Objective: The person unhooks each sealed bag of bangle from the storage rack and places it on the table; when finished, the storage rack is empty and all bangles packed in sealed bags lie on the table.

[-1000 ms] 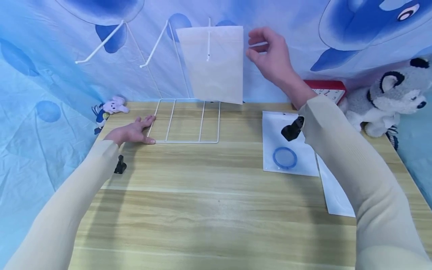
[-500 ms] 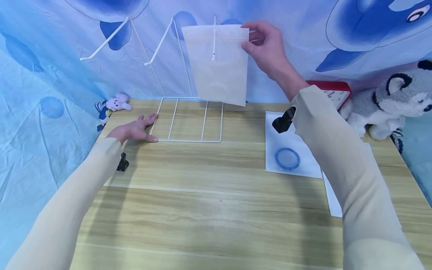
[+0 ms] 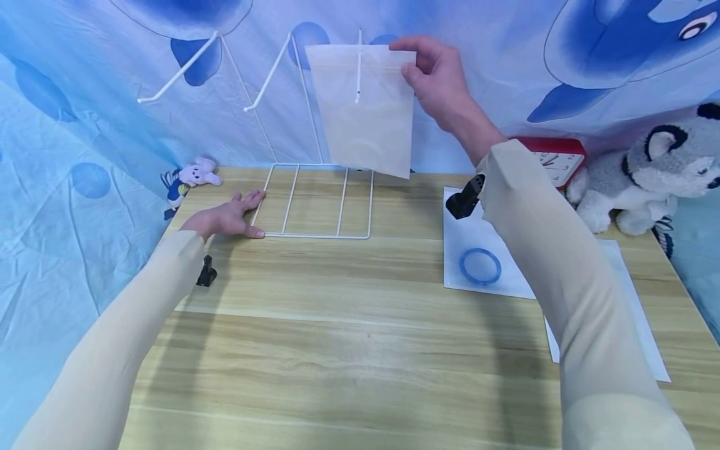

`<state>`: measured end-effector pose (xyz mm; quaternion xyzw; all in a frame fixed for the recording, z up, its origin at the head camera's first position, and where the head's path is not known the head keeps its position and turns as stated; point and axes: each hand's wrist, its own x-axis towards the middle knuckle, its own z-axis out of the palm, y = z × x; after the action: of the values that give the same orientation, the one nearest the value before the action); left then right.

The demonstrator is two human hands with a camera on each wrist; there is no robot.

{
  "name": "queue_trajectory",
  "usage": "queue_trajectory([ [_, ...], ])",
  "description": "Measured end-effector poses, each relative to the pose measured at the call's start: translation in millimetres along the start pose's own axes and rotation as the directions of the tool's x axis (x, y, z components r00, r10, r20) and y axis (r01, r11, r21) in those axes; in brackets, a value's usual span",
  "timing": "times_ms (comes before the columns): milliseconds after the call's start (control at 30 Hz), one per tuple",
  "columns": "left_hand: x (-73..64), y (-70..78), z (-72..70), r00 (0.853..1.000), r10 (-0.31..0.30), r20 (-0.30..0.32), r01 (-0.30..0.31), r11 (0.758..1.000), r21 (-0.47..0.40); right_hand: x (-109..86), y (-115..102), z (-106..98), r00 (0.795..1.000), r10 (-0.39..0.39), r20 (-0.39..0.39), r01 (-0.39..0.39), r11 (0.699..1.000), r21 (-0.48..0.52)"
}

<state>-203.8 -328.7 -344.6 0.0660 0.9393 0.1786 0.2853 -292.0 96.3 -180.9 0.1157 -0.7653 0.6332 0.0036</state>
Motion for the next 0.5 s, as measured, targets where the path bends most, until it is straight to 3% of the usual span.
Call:
queue_trajectory([
  [233, 2.7, 0.2, -0.2, 1.0, -0.002, 0.001, 0.002, 1.0, 0.002, -2.6, -0.5, -1.1, 1.0, 0.001, 0.005, -0.001, 0.998, 0.056],
  [500, 3.2, -0.3, -1.3, 1.0, 0.004, 0.002, -0.004, 1.0, 0.009, -8.5, -2.8, -2.3, 1.0, 0.007, 0.006, -0.007, 0.999, 0.049],
])
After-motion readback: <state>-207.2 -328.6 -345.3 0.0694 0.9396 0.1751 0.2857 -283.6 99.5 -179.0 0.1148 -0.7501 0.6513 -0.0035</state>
